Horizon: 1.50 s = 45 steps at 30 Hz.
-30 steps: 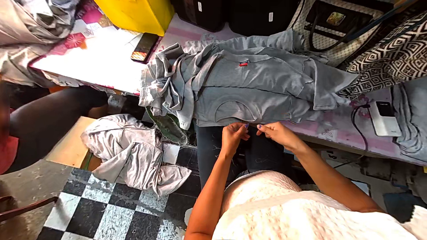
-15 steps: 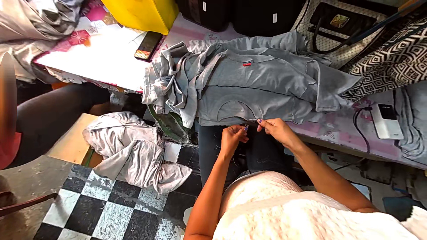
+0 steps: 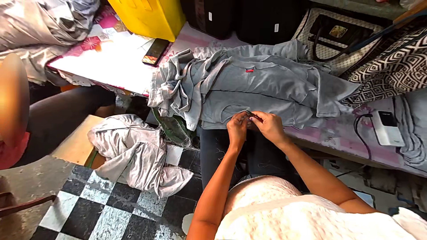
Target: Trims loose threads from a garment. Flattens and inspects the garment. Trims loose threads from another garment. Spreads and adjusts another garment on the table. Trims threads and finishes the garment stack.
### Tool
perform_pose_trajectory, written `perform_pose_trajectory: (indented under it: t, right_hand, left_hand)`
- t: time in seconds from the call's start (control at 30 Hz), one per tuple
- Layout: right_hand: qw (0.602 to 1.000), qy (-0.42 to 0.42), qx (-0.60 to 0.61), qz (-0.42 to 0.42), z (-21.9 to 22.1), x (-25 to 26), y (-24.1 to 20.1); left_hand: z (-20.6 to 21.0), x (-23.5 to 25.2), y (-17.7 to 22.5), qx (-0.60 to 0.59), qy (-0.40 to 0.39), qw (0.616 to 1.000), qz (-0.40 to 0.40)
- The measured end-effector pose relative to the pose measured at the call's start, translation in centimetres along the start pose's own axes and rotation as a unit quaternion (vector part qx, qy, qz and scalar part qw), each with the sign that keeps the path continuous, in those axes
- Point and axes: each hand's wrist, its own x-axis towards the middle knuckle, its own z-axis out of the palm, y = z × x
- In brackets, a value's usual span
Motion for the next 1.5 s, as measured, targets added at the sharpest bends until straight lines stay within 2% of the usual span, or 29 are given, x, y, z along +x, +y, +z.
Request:
perform_pose_trajectory:
  t: [0.07, 0.13, 0.2, 0.27, 0.33, 0.4, 0.5, 0.57, 0.6, 0.63, 0.7, 0.83, 1.0, 1.13, 1.43, 1.5]
  right_hand:
    - [0.998, -0.003, -0.054, -0.032, -0.2, -0.3, 0.1]
    - [0.99, 0.05, -0.103, -0.085, 0.9, -0.6, 1.1]
    - [0.989, 0.076, -0.092, -0.086, 1.5, -0.5, 1.6]
    - [1.0, 0.022, 0.009, -0.007, 1.0, 0.0, 1.2]
    - [0.981, -0.062, 0.152, 0.099, -0.1, 0.7, 0.7]
    - [0.925, -0.12, 0.301, 0.199, -0.9, 1.3, 0.5]
    - [0.794, -0.197, 0.486, 0.308, -1.0, 1.8, 1.9]
    - [0.719, -0.227, 0.556, 0.35, -0.6, 1.8, 3.0]
    - [0.7, -0.236, 0.573, 0.355, -0.4, 1.5, 3.3]
    - [0.698, -0.239, 0.577, 0.351, -0.4, 1.2, 3.4]
    - [0.737, -0.232, 0.547, 0.323, -1.1, 0.3, 3.2]
    - [0.838, -0.242, 0.398, 0.285, -3.4, -1.2, 1.5]
    - [0.913, -0.219, 0.219, 0.264, -1.8, -2.0, 1.2]
    - [0.928, -0.204, 0.21, 0.232, -0.3, -1.3, 1.2]
    - [0.932, -0.149, 0.236, 0.232, 1.5, -1.1, 1.2]
    - [0.944, -0.14, 0.227, 0.193, 1.2, -1.7, 1.2]
  left_hand:
    - [-0.2, 0.2, -0.2, -0.002, 0.0, 1.0, 0.01]
    - [-0.3, 0.0, -0.5, 0.0, -0.006, 1.0, 0.017]
    - [-0.3, 0.0, -0.7, 0.003, -0.009, 1.0, 0.017]
    - [-0.4, 0.1, -0.8, 0.001, -0.017, 1.0, 0.014]
    - [-0.7, 0.0, -0.7, -0.028, -0.044, 0.999, -0.001]
    - [-0.7, 0.1, -0.4, -0.053, -0.046, 0.997, -0.012]
    - [-0.6, 0.2, -0.5, -0.07, -0.039, 0.997, 0.001]
    - [-0.8, 0.1, -0.9, -0.071, -0.047, 0.996, -0.007]
    - [-1.0, 0.0, -1.2, -0.065, -0.051, 0.996, -0.02]
    - [-1.1, -0.2, -1.4, -0.061, -0.051, 0.996, -0.038]
    - [-1.6, -0.7, -1.9, -0.066, -0.049, 0.993, -0.082]
    - [-2.1, -1.7, -2.1, -0.132, -0.053, 0.973, -0.182]
    - [-2.3, -1.8, -1.7, -0.167, -0.075, 0.964, -0.194]
    - [-2.2, -1.8, -1.6, -0.175, -0.072, 0.965, -0.181]
    - [-2.8, -1.8, -2.2, -0.186, -0.062, 0.963, -0.187]
    - [-3.9, -2.0, -2.5, -0.178, -0.041, 0.963, -0.196]
